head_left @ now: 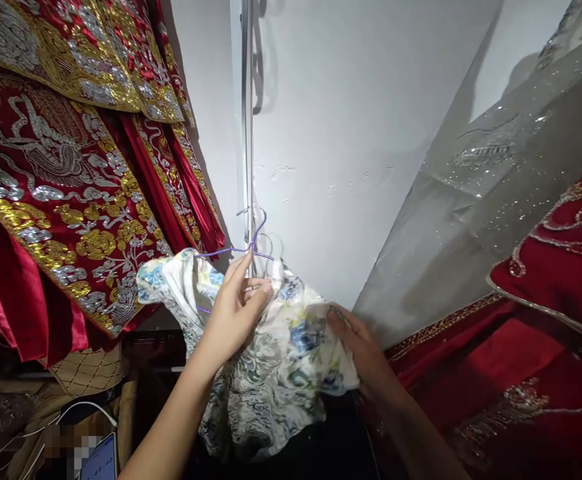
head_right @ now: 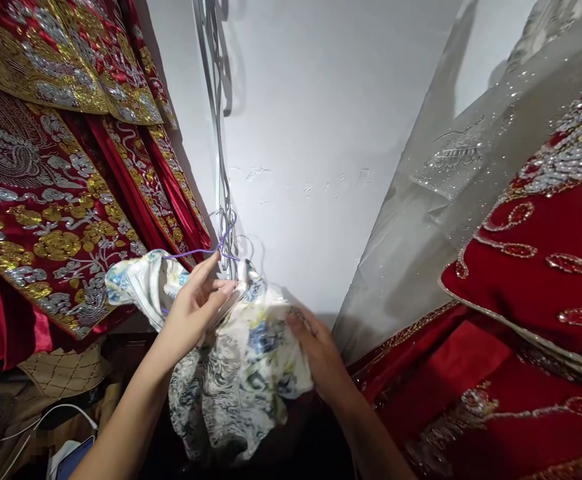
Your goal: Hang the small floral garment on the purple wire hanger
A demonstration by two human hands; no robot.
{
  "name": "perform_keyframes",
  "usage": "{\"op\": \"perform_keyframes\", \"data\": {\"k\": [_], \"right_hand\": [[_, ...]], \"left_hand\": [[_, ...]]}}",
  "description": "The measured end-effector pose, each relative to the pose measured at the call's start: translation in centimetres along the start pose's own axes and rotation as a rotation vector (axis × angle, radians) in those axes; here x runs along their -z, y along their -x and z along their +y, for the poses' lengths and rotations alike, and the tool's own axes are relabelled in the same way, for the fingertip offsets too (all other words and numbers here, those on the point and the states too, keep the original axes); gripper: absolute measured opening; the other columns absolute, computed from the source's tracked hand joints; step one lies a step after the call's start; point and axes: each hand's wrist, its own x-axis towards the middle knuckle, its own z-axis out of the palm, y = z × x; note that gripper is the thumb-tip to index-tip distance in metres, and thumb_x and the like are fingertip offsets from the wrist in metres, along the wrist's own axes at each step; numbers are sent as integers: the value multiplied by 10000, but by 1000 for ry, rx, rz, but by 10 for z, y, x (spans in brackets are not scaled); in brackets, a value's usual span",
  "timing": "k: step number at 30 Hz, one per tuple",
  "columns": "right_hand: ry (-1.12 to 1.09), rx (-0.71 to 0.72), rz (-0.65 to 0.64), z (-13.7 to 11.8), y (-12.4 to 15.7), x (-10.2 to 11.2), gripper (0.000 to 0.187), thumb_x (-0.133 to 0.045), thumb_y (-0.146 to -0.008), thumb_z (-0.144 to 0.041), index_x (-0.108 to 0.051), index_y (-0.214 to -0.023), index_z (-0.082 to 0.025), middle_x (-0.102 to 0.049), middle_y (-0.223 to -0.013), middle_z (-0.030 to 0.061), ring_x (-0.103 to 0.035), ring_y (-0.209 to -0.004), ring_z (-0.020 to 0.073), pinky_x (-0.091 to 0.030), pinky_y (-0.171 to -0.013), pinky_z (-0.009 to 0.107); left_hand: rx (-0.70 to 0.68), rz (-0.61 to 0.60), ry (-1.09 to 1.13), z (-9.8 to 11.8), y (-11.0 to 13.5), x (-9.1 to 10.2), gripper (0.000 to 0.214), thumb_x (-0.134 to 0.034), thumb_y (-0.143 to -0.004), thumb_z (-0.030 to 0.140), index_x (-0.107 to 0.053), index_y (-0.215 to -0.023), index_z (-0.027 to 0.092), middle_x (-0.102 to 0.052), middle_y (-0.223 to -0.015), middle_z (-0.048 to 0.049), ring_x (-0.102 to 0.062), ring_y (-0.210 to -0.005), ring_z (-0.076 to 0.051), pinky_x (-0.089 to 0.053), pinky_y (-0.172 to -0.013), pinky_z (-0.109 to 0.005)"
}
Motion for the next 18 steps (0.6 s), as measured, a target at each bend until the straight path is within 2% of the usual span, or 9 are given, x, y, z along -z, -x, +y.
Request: {"op": "perform_keyframes", "data": {"k": [2, 5, 6, 8, 10, 12, 15, 18], "right_hand": [[-92, 29, 91, -1, -17, 3, 538, -748, -797, -515, -653, -1243, -230, -771, -1017, 70, -738, -887, 271, -596, -738, 330], [-131, 73, 89, -16, -38, 5, 528, -772, -772, -490, -666, -1209, -213, -774, -977, 72, -741, -864, 276, -597, -710, 320], [-137, 84, 114, -22, -43, 4, 522, -783, -759, -479, -674, -1191, -208, -774, -963, 71, -742, -859, 277, -598, -702, 317], [-157, 112, 203, -30, -51, 0, 521, -810, -724, -457, -687, -1159, -199, -773, -941, 69, -743, -850, 278, -601, -689, 311], [-170, 144, 289, -31, -53, -4, 527, -822, -709, -445, -688, -1153, -195, -771, -935, 72, -744, -850, 279, -604, -692, 311], [-181, 164, 308, -22, -50, -5, 516, -800, -740, -454, -680, -1169, -193, -768, -953, 80, -744, -871, 280, -607, -715, 320], [-220, 183, 338, -2, -44, -1, 475, -789, -757, -450, -678, -1138, -189, -766, -967, 79, -741, -899, 282, -610, -747, 337], [-227, 180, 327, 8, -48, 1, 484, -804, -731, -455, -677, -1112, -186, -767, -980, 80, -739, -910, 290, -614, -748, 349]], "left_hand": [[-178, 126, -153, -1, 17, 17, 358, -650, -905, 257, -646, -1263, 262, -521, -1371, -108, -629, -1082, -220, -551, -895, -367], [-417, 460, -253, -13, 43, 36, 151, -678, -868, 172, -720, -1006, 216, -620, -1074, -79, -602, -1044, -218, -528, -880, -348], [-425, 565, -229, -21, 50, 40, 133, -698, -849, 165, -702, -975, 208, -609, -1001, -62, -598, -985, -197, -522, -846, -319], [-297, 665, -136, -41, 59, 45, 204, -739, -822, 194, -648, -1005, 204, -580, -951, -38, -581, -879, -156, -507, -786, -269], [-89, 591, -48, -63, 64, 46, 307, -752, -818, 259, -595, -1077, 207, -577, -973, -38, -578, -845, -142, -498, -760, -250], [54, 465, -12, -82, 65, 44, 364, -743, -828, 312, -557, -1123, 209, -589, -1008, -52, -586, -858, -147, -490, -765, -254], [120, 372, -50, -99, 60, 36, 356, -723, -844, 343, -548, -1122, 207, -602, -1018, -61, -590, -874, -155, -473, -779, -261], [134, 312, -71, -103, 47, 25, 308, -713, -847, 345, -549, -1067, 206, -598, -913, -29, -580, -827, -151, -461, -763, -255]]}}
